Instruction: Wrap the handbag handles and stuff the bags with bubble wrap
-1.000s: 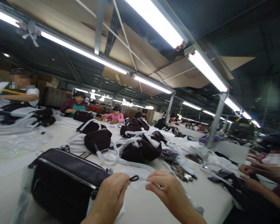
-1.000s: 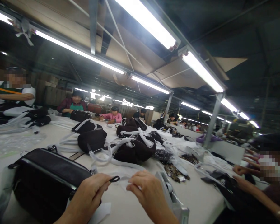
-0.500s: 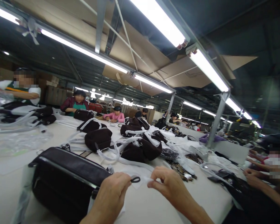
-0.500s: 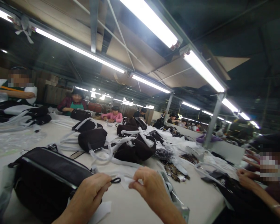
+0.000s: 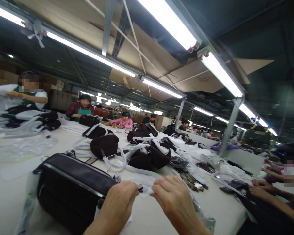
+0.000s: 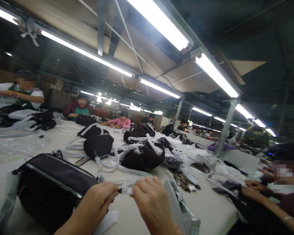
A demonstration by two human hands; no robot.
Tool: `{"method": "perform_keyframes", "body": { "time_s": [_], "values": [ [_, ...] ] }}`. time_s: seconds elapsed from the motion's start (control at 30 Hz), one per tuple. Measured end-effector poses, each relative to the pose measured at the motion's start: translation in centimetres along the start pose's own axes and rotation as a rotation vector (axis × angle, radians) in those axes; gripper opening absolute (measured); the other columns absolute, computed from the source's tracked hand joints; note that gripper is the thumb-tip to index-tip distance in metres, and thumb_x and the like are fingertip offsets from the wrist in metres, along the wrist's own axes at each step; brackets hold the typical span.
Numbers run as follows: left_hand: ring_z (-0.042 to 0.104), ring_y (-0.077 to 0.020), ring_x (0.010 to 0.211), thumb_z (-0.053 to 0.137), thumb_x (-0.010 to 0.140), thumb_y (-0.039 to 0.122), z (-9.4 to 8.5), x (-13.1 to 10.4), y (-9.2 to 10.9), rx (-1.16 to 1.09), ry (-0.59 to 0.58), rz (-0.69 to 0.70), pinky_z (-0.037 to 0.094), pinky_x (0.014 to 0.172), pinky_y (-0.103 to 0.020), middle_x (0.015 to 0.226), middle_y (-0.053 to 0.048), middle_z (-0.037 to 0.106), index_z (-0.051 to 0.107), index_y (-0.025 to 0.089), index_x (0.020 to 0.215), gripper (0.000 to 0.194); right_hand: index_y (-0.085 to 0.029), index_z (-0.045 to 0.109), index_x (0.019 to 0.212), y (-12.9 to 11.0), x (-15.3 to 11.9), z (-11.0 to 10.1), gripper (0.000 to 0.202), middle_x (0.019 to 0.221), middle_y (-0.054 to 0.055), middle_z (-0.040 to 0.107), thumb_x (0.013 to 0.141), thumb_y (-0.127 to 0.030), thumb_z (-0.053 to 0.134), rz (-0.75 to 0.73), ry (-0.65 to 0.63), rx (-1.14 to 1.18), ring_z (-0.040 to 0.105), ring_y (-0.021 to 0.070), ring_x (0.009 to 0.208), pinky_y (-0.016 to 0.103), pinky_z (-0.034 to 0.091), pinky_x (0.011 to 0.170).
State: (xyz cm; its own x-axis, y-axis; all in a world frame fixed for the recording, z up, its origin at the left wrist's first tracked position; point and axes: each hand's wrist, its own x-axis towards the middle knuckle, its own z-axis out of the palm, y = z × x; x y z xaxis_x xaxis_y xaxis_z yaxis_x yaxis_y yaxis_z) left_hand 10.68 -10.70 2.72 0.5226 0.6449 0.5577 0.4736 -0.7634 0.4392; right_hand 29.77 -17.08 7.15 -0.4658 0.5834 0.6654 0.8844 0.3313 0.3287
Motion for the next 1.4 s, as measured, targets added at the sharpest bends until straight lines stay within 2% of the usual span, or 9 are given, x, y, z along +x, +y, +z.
{"method": "perform_keyframes", "body": {
  "time_s": [0.13, 0.27, 0.37, 0.53, 0.63, 0.73, 0.87, 1.07, 1.4],
  "values": [
    [0.060, -0.0200, 0.073, 0.040, 0.092, 0.014, -0.7, 0.2, 0.4, -0.025, -0.075, -0.037, 0.037, 0.067, -0.029, 0.075, -0.003, 0.065, 0.055, 0.020, 0.073, 0.025, -0.021, 0.064, 0.081, -0.5, 0.8, -0.4, 0.010, 0.087, -0.001, 0.072, 0.084, -0.022, 0.073, -0.040, -0.029, -0.001, 0.053, 0.0194, 0.076, 0.035, 0.028, 0.072],
    [0.062, -0.0196, 0.074, 0.040, 0.087, 0.008, -1.2, 0.3, 0.4, -0.137, -0.098, -0.094, 0.040, 0.067, -0.028, 0.077, -0.002, 0.065, 0.053, 0.019, 0.096, 0.019, -0.023, 0.067, 0.084, -0.7, 2.0, -1.0, 0.017, 0.091, -0.005, 0.074, 0.076, -0.025, 0.082, -0.062, -0.117, 0.095, 0.058, 0.0181, 0.078, 0.034, 0.031, 0.074],
    [0.064, -0.0197, 0.077, 0.036, 0.087, 0.006, -1.2, 0.1, 0.1, -0.225, -0.097, -0.062, 0.043, 0.069, -0.027, 0.078, -0.002, 0.064, 0.046, 0.018, 0.109, 0.027, -0.025, 0.070, 0.085, -1.3, 3.2, -1.2, 0.013, 0.094, -0.005, 0.075, 0.078, -0.028, 0.081, -0.024, -0.287, 0.166, 0.063, 0.0174, 0.083, 0.033, 0.034, 0.075],
    [0.065, -0.0181, 0.083, 0.036, 0.086, 0.005, -1.6, -0.4, -0.2, -0.306, -0.078, 0.020, 0.048, 0.075, -0.024, 0.090, -0.004, 0.068, 0.048, 0.021, 0.106, 0.028, -0.023, 0.069, 0.093, -2.4, 4.8, -0.8, 0.005, 0.090, -0.002, 0.077, 0.088, -0.024, 0.070, 0.085, -0.543, 0.239, 0.069, 0.0176, 0.084, 0.029, 0.036, 0.072],
    [0.063, -0.0197, 0.100, 0.038, 0.083, 0.002, -3.1, -0.4, -0.6, -0.195, -0.064, 0.064, 0.048, 0.088, -0.028, 0.107, -0.007, 0.069, 0.055, 0.021, 0.111, 0.038, -0.021, 0.069, 0.090, -2.3, 5.3, -0.6, 0.005, 0.088, -0.001, 0.077, 0.090, -0.019, 0.064, 0.093, -0.513, 0.222, 0.069, 0.0169, 0.081, 0.028, 0.035, 0.072],
    [0.054, -0.0265, 0.120, 0.050, 0.075, 0.000, -5.1, -0.2, -1.5, 0.002, -0.107, 0.077, 0.039, 0.106, -0.041, 0.123, -0.008, 0.065, 0.065, 0.021, 0.106, 0.041, -0.021, 0.069, 0.085, -1.9, 5.2, -0.6, 0.007, 0.084, -0.001, 0.077, 0.090, -0.020, 0.064, 0.071, -0.470, 0.190, 0.067, 0.0162, 0.076, 0.029, 0.034, 0.072],
    [0.045, -0.0311, 0.130, 0.062, 0.074, 0.005, -6.6, -0.1, -2.9, 0.068, -0.141, 0.022, 0.032, 0.109, -0.052, 0.129, -0.006, 0.064, 0.069, 0.026, 0.111, 0.043, -0.021, 0.069, 0.080, -1.5, 4.8, -0.5, 0.009, 0.080, -0.001, 0.076, 0.089, -0.021, 0.065, 0.071, -0.463, 0.168, 0.066, 0.0162, 0.071, 0.030, 0.033, 0.070],
    [0.052, -0.0257, 0.120, 0.064, 0.076, 0.007, -5.7, -0.1, -3.5, 0.003, -0.117, 0.055, 0.035, 0.107, -0.043, 0.122, -0.003, 0.065, 0.070, 0.028, 0.105, 0.036, -0.023, 0.069, 0.083, -1.7, 4.6, -0.3, 0.007, 0.082, -0.003, 0.076, 0.088, -0.020, 0.066, 0.100, -0.448, 0.173, 0.065, 0.0165, 0.073, 0.029, 0.032, 0.070],
    [0.058, -0.0239, 0.114, 0.067, 0.077, 0.004, -5.0, 0.3, -4.6, -0.013, -0.115, 0.164, 0.041, 0.102, -0.038, 0.118, -0.005, 0.067, 0.070, 0.024, 0.106, 0.036, -0.023, 0.072, 0.086, -3.1, 6.0, 0.1, 0.010, 0.086, 0.003, 0.078, 0.091, -0.025, 0.064, 0.149, -0.661, 0.014, 0.071, 0.0233, 0.083, 0.031, 0.036, 0.070]
  ]
}}
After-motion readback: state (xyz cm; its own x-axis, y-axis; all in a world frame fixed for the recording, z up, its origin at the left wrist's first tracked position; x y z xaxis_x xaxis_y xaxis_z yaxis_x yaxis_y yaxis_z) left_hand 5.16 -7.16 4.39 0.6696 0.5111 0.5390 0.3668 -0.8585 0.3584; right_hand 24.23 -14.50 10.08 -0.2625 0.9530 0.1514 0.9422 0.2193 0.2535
